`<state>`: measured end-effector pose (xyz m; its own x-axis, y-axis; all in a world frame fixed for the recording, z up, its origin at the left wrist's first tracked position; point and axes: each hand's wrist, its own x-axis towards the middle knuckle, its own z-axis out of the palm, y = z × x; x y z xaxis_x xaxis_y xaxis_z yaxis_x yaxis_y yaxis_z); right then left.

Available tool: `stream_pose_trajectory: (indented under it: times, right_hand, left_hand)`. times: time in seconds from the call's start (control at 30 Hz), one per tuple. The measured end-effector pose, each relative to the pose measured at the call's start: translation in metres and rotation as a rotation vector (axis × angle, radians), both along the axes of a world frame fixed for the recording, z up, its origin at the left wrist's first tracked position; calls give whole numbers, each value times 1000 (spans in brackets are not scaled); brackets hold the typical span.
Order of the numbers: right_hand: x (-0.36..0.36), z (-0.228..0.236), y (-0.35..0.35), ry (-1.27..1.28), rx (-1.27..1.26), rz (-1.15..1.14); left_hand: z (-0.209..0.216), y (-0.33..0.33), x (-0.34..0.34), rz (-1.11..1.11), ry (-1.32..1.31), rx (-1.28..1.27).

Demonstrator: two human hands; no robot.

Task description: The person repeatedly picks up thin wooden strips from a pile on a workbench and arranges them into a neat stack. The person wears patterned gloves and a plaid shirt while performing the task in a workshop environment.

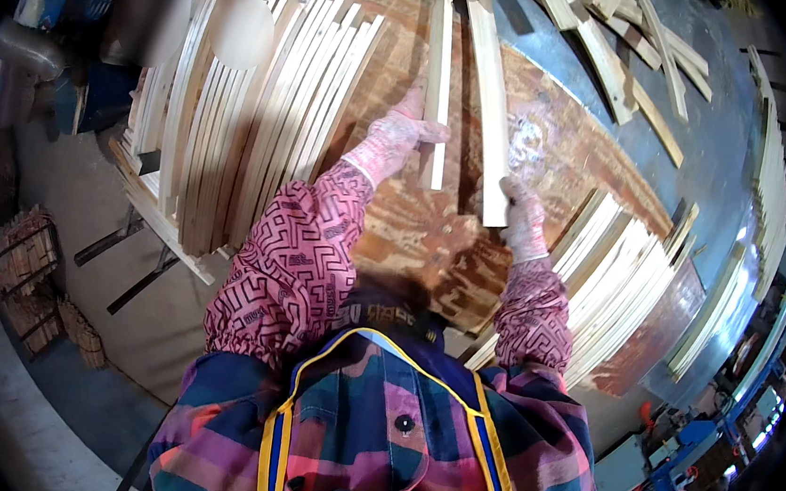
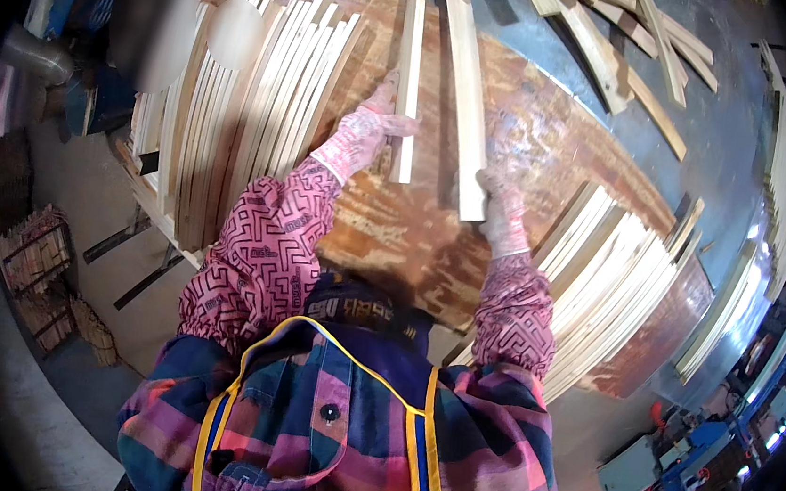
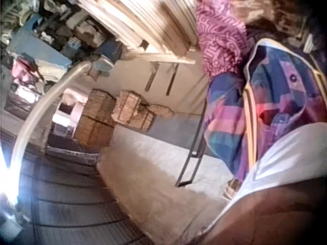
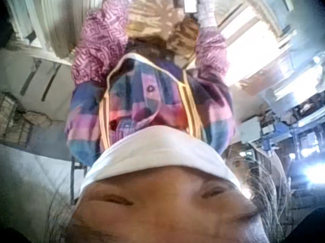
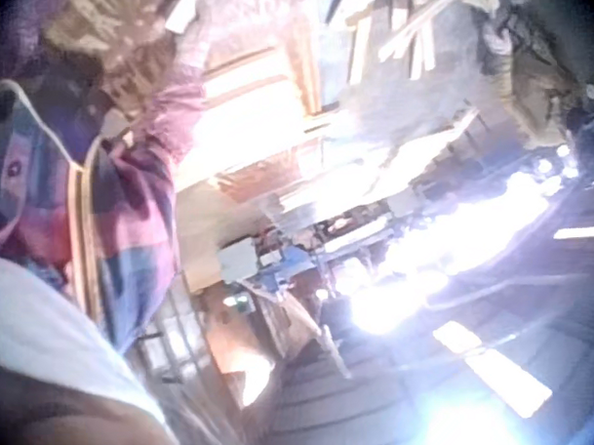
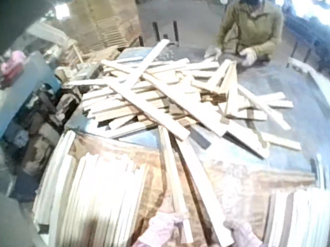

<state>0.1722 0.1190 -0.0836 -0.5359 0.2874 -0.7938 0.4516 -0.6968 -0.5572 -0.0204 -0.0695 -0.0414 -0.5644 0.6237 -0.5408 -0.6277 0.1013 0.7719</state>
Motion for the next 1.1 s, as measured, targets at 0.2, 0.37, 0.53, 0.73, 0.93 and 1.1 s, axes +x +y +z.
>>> stream_pose_trajectory:
  times: [0.2, 0.37, 0.53, 0.73, 0.93, 1.1]
  right_hand:
    - [45, 9, -107, 65, -298, -174]
    - [28, 16, -160, -57, 34, -124]
    - [41, 63, -187, -230, 917, 719]
    - [41, 70, -177, 233, 570, 868]
    - [-111, 28, -57, 109, 825, 411]
    - [-275, 10, -10, -31, 901, 132]
  left_hand:
    - [4, -77, 49, 270, -671, 395]
    - [-7, -96, 71, 63, -227, -110]
    - [-36, -118, 108, 40, -153, -197]
    - [-62, -153, 136, 108, -257, 16]
    - [-36, -184, 123, 196, -596, 90]
    - [-35, -186, 127, 121, -533, 43]
